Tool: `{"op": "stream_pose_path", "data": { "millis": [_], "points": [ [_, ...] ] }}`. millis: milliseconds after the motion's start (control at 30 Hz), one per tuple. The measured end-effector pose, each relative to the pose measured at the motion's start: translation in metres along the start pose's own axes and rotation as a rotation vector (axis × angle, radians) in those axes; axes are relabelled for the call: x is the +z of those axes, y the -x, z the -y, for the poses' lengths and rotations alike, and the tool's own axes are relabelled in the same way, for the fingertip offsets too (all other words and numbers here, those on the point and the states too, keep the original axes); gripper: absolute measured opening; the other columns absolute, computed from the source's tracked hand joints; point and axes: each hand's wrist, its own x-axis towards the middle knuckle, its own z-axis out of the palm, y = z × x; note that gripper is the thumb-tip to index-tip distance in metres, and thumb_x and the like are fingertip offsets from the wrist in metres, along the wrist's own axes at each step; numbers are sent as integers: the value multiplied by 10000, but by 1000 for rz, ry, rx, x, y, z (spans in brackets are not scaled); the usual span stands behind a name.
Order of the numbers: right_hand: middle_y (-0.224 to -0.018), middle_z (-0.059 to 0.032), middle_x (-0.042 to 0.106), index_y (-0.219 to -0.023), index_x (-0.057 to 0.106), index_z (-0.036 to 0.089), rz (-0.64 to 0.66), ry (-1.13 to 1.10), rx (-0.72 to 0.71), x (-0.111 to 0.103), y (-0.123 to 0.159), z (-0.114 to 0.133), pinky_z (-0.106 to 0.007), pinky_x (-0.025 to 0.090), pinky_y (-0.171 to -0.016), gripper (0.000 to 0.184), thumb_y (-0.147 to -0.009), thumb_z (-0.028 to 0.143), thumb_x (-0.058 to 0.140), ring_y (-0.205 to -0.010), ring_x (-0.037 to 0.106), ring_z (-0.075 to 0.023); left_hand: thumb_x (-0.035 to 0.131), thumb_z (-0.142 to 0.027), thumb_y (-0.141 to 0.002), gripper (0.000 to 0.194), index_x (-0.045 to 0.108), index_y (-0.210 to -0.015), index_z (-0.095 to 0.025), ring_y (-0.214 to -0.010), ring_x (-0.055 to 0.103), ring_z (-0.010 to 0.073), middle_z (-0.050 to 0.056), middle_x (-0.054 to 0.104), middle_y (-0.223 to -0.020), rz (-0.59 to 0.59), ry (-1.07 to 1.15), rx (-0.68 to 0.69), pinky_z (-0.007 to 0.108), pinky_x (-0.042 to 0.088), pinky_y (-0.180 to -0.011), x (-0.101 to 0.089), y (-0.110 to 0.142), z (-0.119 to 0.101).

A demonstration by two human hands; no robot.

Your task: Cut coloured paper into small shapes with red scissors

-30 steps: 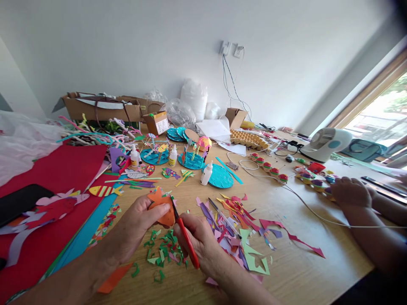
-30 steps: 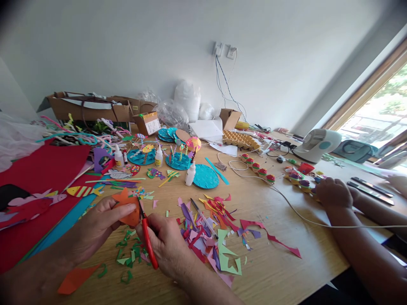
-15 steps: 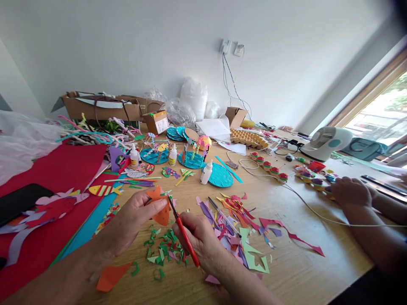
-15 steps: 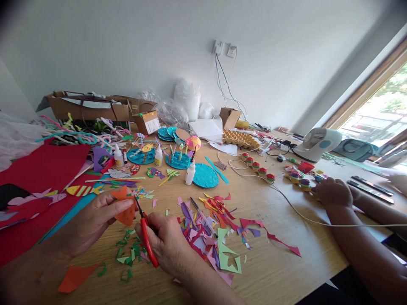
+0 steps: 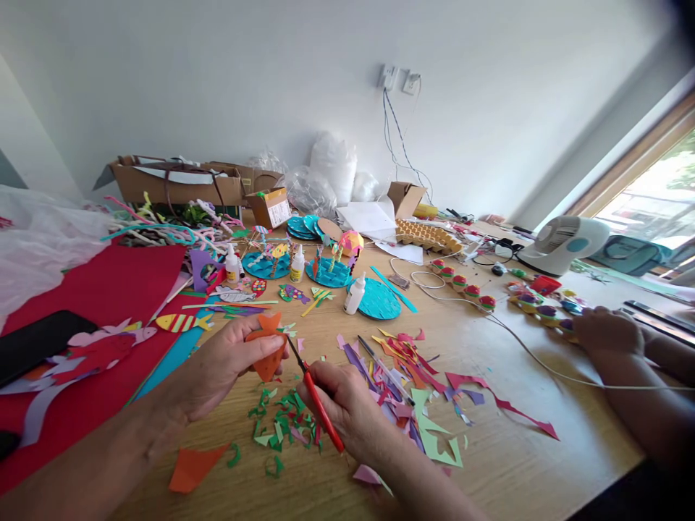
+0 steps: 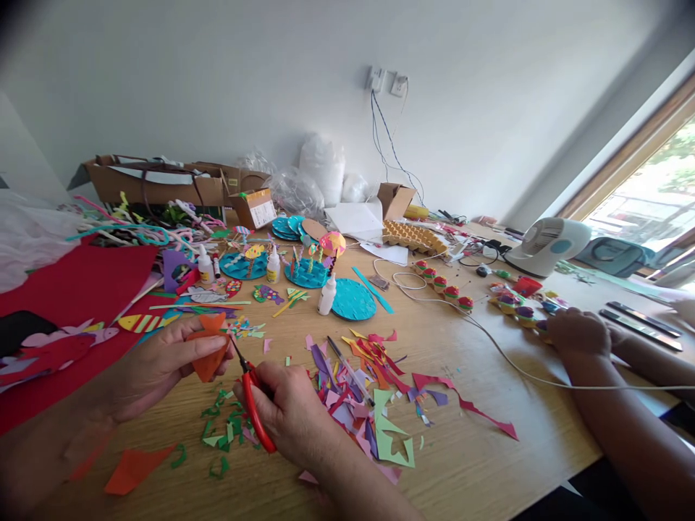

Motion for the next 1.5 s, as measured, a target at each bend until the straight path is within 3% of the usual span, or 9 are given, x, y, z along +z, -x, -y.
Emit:
{"op": "stream_pose_path", "data": {
  "millis": [200,433,700,1133,1500],
  "points": [
    [-513,70,331,-599,371,183,60,100,-36,-4,1,-3,-200,205,-450,318,-852,319,507,-477,281,-68,668,-291,-700,125,632,-716,-172,-576,548,98,-30,652,-642,93,-123,-38,207,417,-547,-11,-1,-8],
    [-532,64,364,-616,393,182,151,-36,40,-5,0,1,-177,239,-447,286,-860,301,482,-496,321,-70,643,-307,-728,143,604,-753,-172,-588,551,108,-25,642,-661,128,-157,-61,214,409,-528,-15,-1,-5],
    [-523,71,337,-608,379,185,154,-67,54,-5,0,-1,-180,229,-427,305,-856,323,492,-483,293,-68,648,-279,-720,117,630,-750,-168,-582,522,94,-37,620,-626,154,-144,-55,199,404,-545,-11,-1,-6],
    [-502,74,329,-602,365,186,100,118,-20,-4,1,-3,-190,201,-432,326,-871,331,477,-466,279,-65,656,-276,-723,112,613,-734,-172,-582,557,82,-43,632,-649,158,-159,-96,193,418,-559,-14,0,-9],
    [-508,71,338,-596,385,179,79,142,-37,-4,1,-1,-190,204,-438,317,-872,311,466,-468,284,-64,658,-334,-727,164,614,-780,-186,-565,525,90,-29,627,-685,135,-200,-73,201,405,-525,-17,-2,-9]
  ]
}}
